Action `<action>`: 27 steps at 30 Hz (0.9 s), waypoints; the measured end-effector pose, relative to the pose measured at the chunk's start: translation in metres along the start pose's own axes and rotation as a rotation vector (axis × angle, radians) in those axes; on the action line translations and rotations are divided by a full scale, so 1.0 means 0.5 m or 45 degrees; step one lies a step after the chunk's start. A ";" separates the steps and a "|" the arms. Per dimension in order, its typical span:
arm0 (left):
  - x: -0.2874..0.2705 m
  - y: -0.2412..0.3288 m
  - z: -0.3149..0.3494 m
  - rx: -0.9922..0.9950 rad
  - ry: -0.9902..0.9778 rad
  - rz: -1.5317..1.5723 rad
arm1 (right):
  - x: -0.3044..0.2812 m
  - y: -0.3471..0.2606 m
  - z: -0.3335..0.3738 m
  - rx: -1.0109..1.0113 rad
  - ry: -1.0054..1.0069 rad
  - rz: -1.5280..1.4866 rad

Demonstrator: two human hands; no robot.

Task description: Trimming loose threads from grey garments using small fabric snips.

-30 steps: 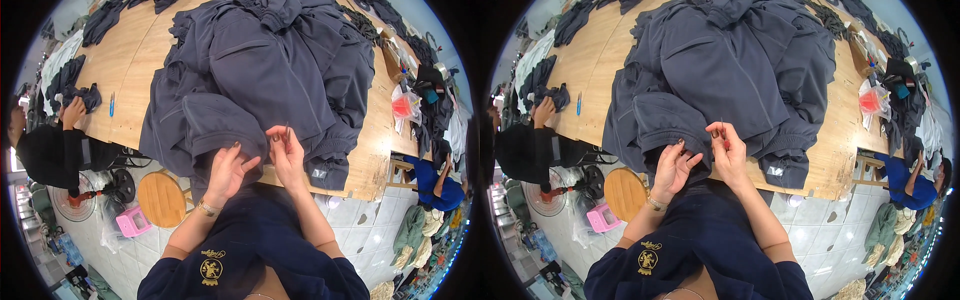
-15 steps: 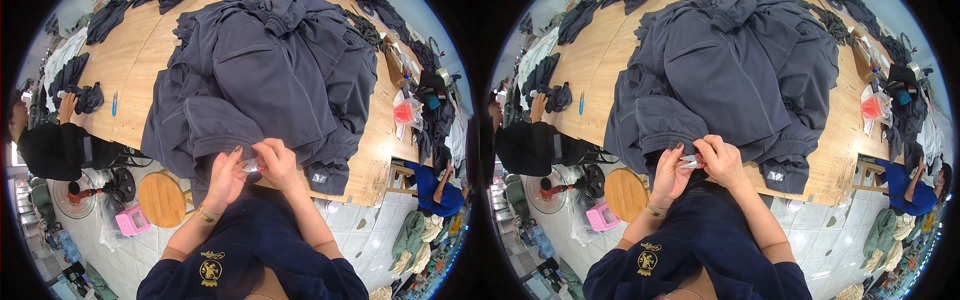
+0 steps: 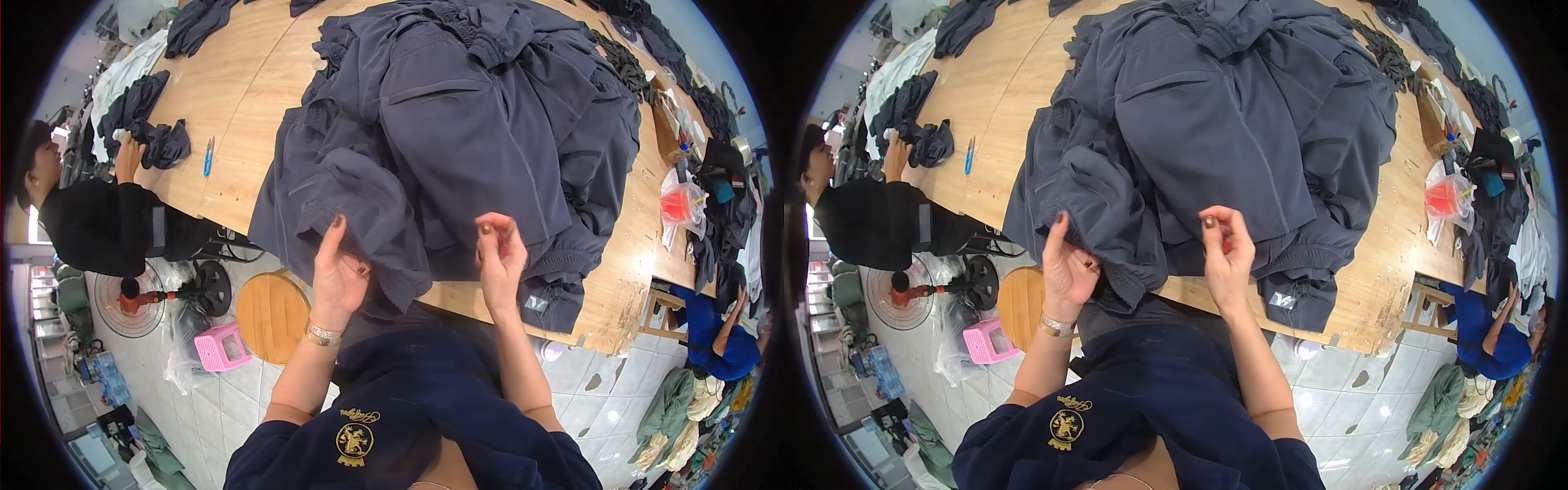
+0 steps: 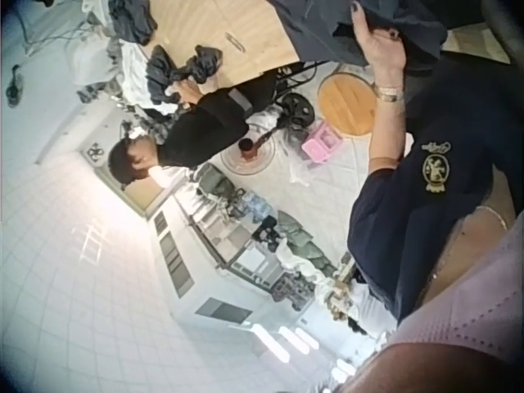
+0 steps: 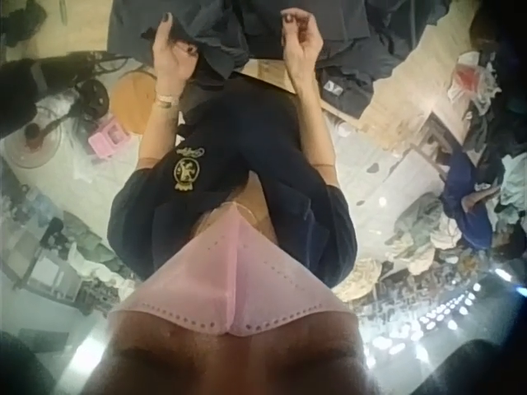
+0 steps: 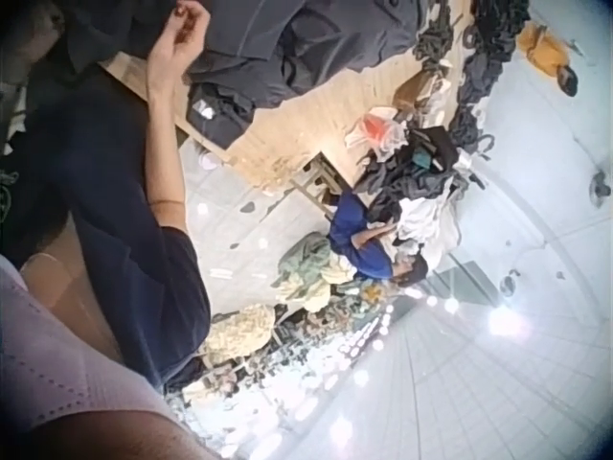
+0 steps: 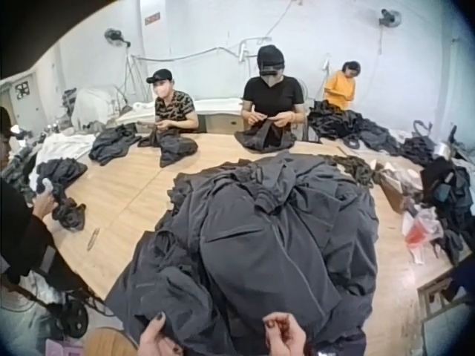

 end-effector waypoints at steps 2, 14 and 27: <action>-0.040 -0.021 -0.020 -0.079 0.095 -0.029 | 0.032 0.021 0.006 0.199 -0.103 -0.069; 0.023 0.007 0.030 0.518 -0.075 -0.353 | 0.092 -0.059 0.034 -0.135 -0.396 0.290; 0.052 0.025 0.048 0.596 -0.317 -0.458 | 0.118 -0.085 0.048 -0.668 -0.554 0.737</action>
Point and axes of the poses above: each hand's wrist, its own z-axis away from the middle knuckle, its own x-axis out of the palm, y = z × x, the point moved 7 cm from there along -z, towards the middle knuckle, and after that the axes turned 12 degrees about y, right-handed, at the moved point
